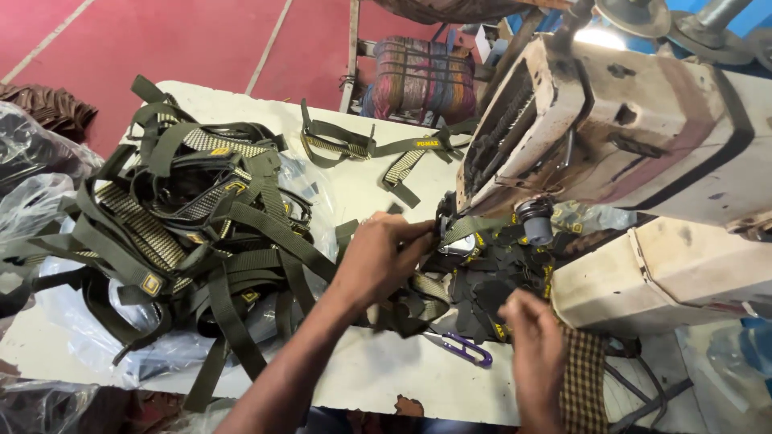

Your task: Assembling and organizing fabric sandal straps at a stitching workstation.

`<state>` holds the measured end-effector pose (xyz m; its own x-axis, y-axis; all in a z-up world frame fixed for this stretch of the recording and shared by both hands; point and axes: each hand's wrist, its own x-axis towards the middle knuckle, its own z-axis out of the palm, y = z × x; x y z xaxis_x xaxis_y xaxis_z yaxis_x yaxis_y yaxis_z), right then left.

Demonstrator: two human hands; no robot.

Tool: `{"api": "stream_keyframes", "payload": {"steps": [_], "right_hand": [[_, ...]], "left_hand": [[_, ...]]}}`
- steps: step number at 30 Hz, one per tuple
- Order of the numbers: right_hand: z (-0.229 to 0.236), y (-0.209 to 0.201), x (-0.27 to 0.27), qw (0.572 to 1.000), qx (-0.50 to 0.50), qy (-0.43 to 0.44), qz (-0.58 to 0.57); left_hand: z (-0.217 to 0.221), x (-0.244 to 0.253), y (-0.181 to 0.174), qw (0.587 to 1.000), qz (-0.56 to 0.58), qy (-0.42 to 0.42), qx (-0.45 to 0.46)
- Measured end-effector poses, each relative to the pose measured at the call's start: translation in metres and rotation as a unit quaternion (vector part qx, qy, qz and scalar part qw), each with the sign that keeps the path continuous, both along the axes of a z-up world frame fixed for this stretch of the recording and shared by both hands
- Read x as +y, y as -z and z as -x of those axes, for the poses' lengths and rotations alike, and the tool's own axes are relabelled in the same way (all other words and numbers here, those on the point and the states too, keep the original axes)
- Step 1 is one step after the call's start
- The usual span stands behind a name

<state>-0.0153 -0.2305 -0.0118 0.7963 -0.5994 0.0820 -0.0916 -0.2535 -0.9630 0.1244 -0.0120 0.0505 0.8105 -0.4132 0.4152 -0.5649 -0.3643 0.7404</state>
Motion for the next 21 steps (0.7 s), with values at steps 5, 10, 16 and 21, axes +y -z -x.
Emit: {"api": "stream_keyframes", "payload": {"steps": [5, 10, 16, 21], "right_hand": [[0.04, 0.082, -0.011, 0.953, 0.124, -0.087, 0.262], [0.046, 0.106, -0.012, 0.915, 0.192, -0.135, 0.328], [0.036, 0.091, 0.002, 0.908, 0.164, -0.1, 0.373], [0.041, 0.105, -0.016, 0.92, 0.195, -0.036, 0.337]], "left_hand": [[0.011, -0.011, 0.006, 0.995, 0.022, -0.067, 0.071], [0.02, -0.013, 0.001, 0.992, 0.03, -0.088, 0.084], [0.036, -0.001, 0.017, 0.97, 0.129, -0.175, 0.107], [0.04, 0.018, 0.056, 0.926, 0.153, -0.259, 0.229]]}}
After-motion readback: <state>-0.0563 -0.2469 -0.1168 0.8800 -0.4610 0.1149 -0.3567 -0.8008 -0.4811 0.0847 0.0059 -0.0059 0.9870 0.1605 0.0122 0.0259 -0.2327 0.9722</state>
